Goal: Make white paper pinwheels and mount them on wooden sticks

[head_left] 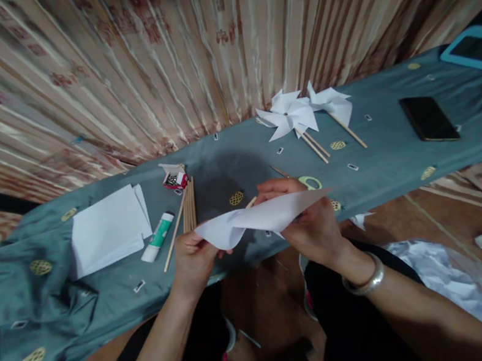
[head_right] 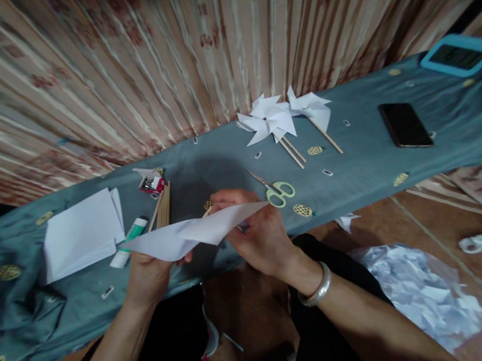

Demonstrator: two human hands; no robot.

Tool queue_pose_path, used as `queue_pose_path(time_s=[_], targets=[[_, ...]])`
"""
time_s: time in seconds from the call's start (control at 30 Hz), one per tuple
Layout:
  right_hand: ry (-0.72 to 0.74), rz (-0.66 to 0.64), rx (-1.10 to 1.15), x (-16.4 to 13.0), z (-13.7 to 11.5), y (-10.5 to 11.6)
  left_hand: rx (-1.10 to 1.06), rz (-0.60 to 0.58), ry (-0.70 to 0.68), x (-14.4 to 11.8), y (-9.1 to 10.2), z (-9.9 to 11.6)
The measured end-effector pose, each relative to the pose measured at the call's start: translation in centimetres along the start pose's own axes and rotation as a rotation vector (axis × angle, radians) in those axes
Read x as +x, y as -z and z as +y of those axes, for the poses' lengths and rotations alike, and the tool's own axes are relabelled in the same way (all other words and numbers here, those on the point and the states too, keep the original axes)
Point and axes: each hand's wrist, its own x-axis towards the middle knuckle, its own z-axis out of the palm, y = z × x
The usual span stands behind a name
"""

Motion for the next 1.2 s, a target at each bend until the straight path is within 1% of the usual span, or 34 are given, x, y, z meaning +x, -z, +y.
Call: queue_pose_path(time_s=[0.07, 0.1, 0.2, 0.3, 0.37, 0.47, 0.6, 0.7, 0.83, 1.07, 1.2], targets=[[-0.054, 0.002, 0.050, 0.0, -0.1, -0.1, 0.030, 0.026, -0.047, -0.1, 0.0, 0.3], [-0.053, 0.001, 0.053, 0.0, -0.1, -0.1, 0.048, 0.041, -0.064, -0.1, 0.1, 0.4], [0.025, 0.007, -0.011, -0.2, 0.1, -0.2, 0.101, 0.070, -0.076, -0.2, 0.2, 1.1], [0.098, 0.004, -0.069, -0.4, 0.3, -0.3, 0.133, 0.053, -0.032, -0.2, 0.3, 1.7], [0.117, -0.011, -0.085, -0.5, 0.4, -0.3, 0.133, 0.036, -0.008, -0.2, 0.3, 1.7], [0.145, -0.020, -0.098, -0.5, 0.3, -0.3, 0.099, 0.030, -0.016, -0.2, 0.3, 1.4], [0.132, -0.012, -0.103, -0.4, 0.1, -0.2, 0.078, 0.009, -0.009, -0.3, 0.3, 1.1], [0.136, -0.019, -0.095, -0.4, 0.0, 0.0, 0.105, -0.002, 0.001, -0.4, 0.2, 1.3], [0.159, -0.043, -0.104, -0.3, 0.1, 0.1, 0.082, -0.022, 0.011, -0.4, 0.1, 1.6], [0.145, -0.025, -0.115, -0.4, -0.1, 0.1, 0.087, 0.000, 0.022, -0.4, 0.1, 1.8], [0.131, -0.030, -0.088, -0.4, 0.0, 0.0, 0.071, -0.025, 0.030, -0.5, 0.2, 1.5]])
